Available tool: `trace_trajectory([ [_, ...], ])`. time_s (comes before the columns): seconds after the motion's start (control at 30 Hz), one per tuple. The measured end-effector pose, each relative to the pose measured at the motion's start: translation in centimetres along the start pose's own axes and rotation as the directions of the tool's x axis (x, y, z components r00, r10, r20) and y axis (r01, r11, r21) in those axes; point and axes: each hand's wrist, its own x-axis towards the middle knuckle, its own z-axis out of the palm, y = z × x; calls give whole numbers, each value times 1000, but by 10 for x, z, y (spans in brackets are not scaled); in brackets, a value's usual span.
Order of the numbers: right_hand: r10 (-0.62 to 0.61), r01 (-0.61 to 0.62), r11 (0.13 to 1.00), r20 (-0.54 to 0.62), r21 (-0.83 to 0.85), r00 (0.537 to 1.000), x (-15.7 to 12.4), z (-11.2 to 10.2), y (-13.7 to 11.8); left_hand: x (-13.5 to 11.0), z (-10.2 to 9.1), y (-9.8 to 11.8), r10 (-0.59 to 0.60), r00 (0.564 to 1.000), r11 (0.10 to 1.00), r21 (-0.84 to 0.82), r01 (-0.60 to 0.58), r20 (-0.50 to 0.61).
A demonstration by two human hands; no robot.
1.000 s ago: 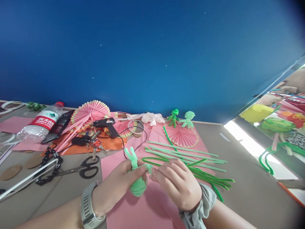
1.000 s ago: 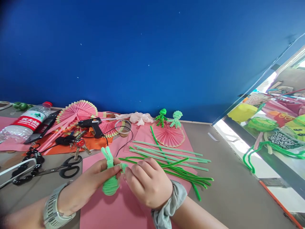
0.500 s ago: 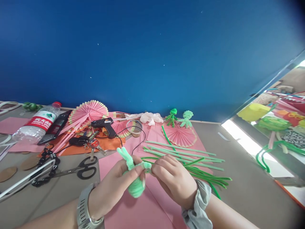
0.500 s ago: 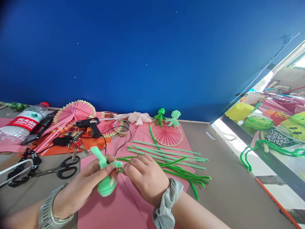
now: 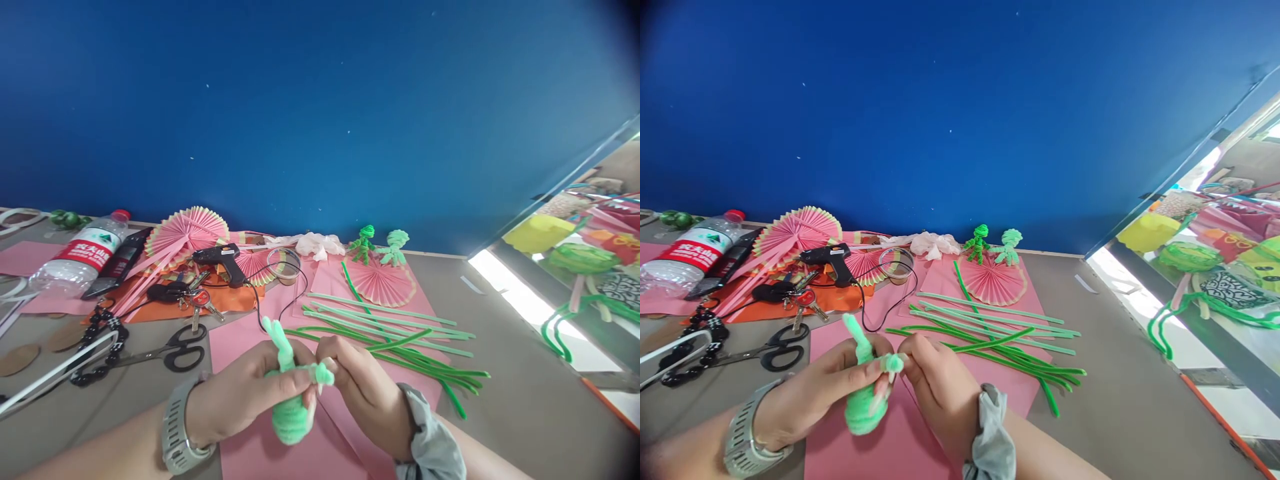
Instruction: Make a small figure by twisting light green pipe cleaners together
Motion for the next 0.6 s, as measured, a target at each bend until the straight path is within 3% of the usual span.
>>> trace_trajectory([
  [0.1,91,-99,993,-115,-67,989,-6,14,0,2,5,-10,46,983,999,17,-44,-179],
  [0.2,234,-234,972,-202,26,951,-8,25,-1,0,9,-12,114,942,950,313,-10,-317],
  [0.27,379,-341,914,-164,223,910,-5,28,-5,-2,9,-12,226,913,826,563,5,-339],
  [0.4,538,-482,708,48,516,842,3,26,-16,-1,2,-13,412,891,481,876,-35,-191],
  [0.6,555,-536,508,219,675,802,6,14,-17,3,-10,-10,434,897,82,987,-135,87],
])
